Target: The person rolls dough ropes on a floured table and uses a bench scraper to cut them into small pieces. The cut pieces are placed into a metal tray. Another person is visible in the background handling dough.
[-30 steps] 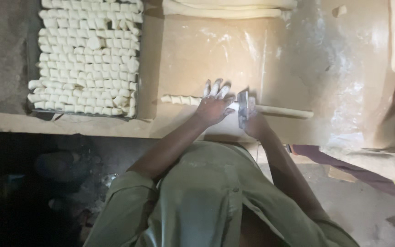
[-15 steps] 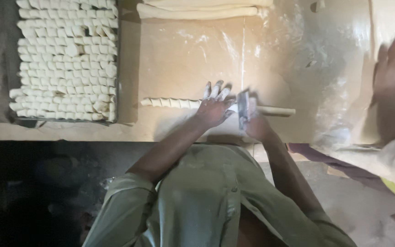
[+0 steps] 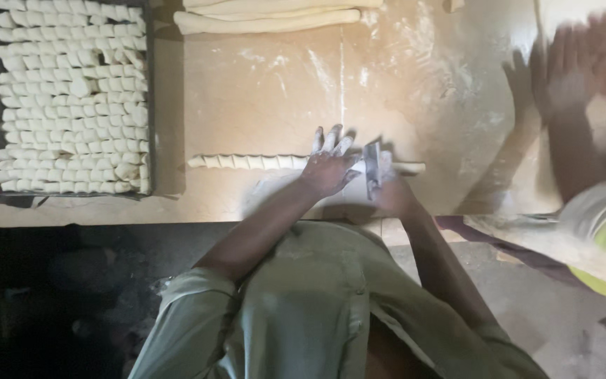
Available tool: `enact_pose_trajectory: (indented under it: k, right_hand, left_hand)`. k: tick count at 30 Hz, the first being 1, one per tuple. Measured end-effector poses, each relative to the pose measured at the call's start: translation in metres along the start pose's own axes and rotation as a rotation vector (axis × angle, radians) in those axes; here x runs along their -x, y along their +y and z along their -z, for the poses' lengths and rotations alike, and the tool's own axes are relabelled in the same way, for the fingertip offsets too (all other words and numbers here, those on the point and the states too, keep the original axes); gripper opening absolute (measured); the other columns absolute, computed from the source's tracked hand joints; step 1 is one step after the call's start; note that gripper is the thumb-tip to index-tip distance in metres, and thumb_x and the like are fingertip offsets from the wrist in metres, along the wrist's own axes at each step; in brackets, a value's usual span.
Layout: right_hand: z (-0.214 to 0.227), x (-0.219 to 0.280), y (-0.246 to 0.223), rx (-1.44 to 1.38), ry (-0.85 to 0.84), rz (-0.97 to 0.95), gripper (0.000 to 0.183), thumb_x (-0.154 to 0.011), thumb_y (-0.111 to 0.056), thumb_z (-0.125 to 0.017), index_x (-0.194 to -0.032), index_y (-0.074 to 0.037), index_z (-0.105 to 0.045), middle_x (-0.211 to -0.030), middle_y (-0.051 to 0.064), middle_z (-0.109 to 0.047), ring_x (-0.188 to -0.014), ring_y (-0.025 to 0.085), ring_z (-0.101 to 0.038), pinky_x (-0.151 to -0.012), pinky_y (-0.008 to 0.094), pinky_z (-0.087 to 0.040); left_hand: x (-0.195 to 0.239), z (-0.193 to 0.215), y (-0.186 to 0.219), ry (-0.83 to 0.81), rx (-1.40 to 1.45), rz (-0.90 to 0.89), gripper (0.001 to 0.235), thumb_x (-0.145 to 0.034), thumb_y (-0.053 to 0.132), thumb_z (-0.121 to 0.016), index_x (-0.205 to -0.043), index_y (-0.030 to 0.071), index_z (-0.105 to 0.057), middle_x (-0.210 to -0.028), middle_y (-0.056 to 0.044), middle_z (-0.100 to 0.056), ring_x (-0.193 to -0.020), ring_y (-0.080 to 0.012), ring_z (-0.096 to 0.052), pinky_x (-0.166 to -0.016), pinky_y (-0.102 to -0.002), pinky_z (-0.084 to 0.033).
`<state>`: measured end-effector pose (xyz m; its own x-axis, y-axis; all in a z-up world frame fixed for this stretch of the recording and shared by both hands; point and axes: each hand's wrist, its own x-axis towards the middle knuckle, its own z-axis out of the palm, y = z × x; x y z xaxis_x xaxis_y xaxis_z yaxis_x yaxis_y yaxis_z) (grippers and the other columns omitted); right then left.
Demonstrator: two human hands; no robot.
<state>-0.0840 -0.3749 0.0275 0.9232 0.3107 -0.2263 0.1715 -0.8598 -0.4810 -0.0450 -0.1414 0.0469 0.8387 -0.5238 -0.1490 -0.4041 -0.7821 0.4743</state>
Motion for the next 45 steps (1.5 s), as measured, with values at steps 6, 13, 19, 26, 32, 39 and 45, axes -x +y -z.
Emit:
enact_pose_trajectory:
  k: [6, 13, 19, 26, 32, 39, 45]
  right_hand:
    - [0.027, 0.016, 0.022, -0.122, 0.085, -0.025, 0.052, -0.094, -0.021, -0.061, -0.135, 0.007, -0.045, -0.089, 0.029, -0.068, -0.074, 0.045, -0.066, -0.067, 0.053, -0.054]
    - [0.037, 0.015, 0.041, -0.138, 0.007, -0.086, 0.033, -0.094, -0.021, -0.060, -0.115, 0.003, -0.059, -0.086, 0.027, -0.069, -0.077, 0.043, -0.068, -0.070, 0.052, -0.054]
    - [0.030, 0.019, 0.070, -0.210, 0.032, -0.168, 0.030, -0.093, -0.021, -0.061, -0.111, 0.003, -0.062, -0.086, 0.027, -0.070, -0.078, 0.042, -0.070, -0.071, 0.052, -0.055]
    - [0.024, 0.032, 0.124, -0.222, 0.002, -0.109, 0.038, -0.092, -0.015, -0.061, -0.123, 0.006, -0.056, -0.093, 0.030, -0.071, -0.085, 0.044, -0.071, -0.075, 0.051, -0.057]
    - [0.036, 0.038, 0.146, -0.193, 0.125, -0.196, 0.066, -0.092, -0.016, -0.062, -0.147, 0.009, -0.037, -0.101, 0.035, -0.068, -0.091, 0.053, -0.068, -0.077, 0.055, -0.055]
    - [0.038, 0.027, 0.128, 0.195, 0.134, -0.398, 0.069, -0.096, -0.046, -0.062, -0.136, 0.009, -0.053, -0.099, 0.031, -0.070, -0.089, 0.051, -0.067, -0.080, 0.058, -0.052]
    - [0.081, 0.015, 0.100, 0.347, 0.261, -0.379, 0.056, -0.096, -0.047, -0.067, -0.123, 0.002, -0.062, -0.108, 0.024, -0.069, -0.100, 0.047, -0.065, -0.085, 0.058, -0.049]
  left_hand:
    - [-0.019, -0.006, 0.017, -0.028, -0.062, -0.027, 0.054, -0.093, 0.045, -0.066, -0.139, 0.018, -0.058, -0.160, -0.016, -0.032, -0.150, -0.0467, -0.019, -0.118, -0.075, -0.012]
    - [-0.038, -0.018, 0.034, 0.025, 0.028, -0.031, 0.069, -0.088, 0.046, -0.066, -0.146, 0.011, -0.053, -0.158, -0.018, -0.033, -0.147, -0.0482, -0.020, -0.115, -0.076, -0.013]
    - [-0.054, -0.021, 0.055, -0.002, -0.003, -0.046, 0.067, -0.089, 0.045, -0.068, -0.145, 0.011, -0.054, -0.157, -0.018, -0.035, -0.148, -0.0473, -0.019, -0.116, -0.074, -0.011]
    - [-0.073, -0.026, 0.071, -0.066, -0.075, -0.097, 0.061, -0.091, 0.043, -0.064, -0.144, 0.014, -0.055, -0.161, -0.017, -0.034, -0.152, -0.0446, -0.019, -0.119, -0.072, -0.011]
    - [-0.090, -0.029, 0.086, -0.055, 0.004, -0.146, 0.065, -0.090, 0.046, -0.065, -0.144, 0.013, -0.052, -0.159, -0.017, -0.034, -0.149, -0.0455, -0.020, -0.119, -0.071, -0.011]
    - [-0.083, -0.027, 0.074, -0.121, -0.054, -0.160, 0.072, -0.092, 0.052, -0.058, -0.150, 0.013, -0.046, -0.164, -0.014, -0.031, -0.154, -0.0388, -0.017, -0.119, -0.071, -0.008]
    - [-0.002, 0.028, -0.035, -0.136, -0.213, 0.250, 0.051, -0.106, 0.051, -0.027, -0.153, 0.039, -0.040, -0.169, -0.008, -0.022, -0.155, -0.0422, -0.010, -0.115, -0.079, 0.002]
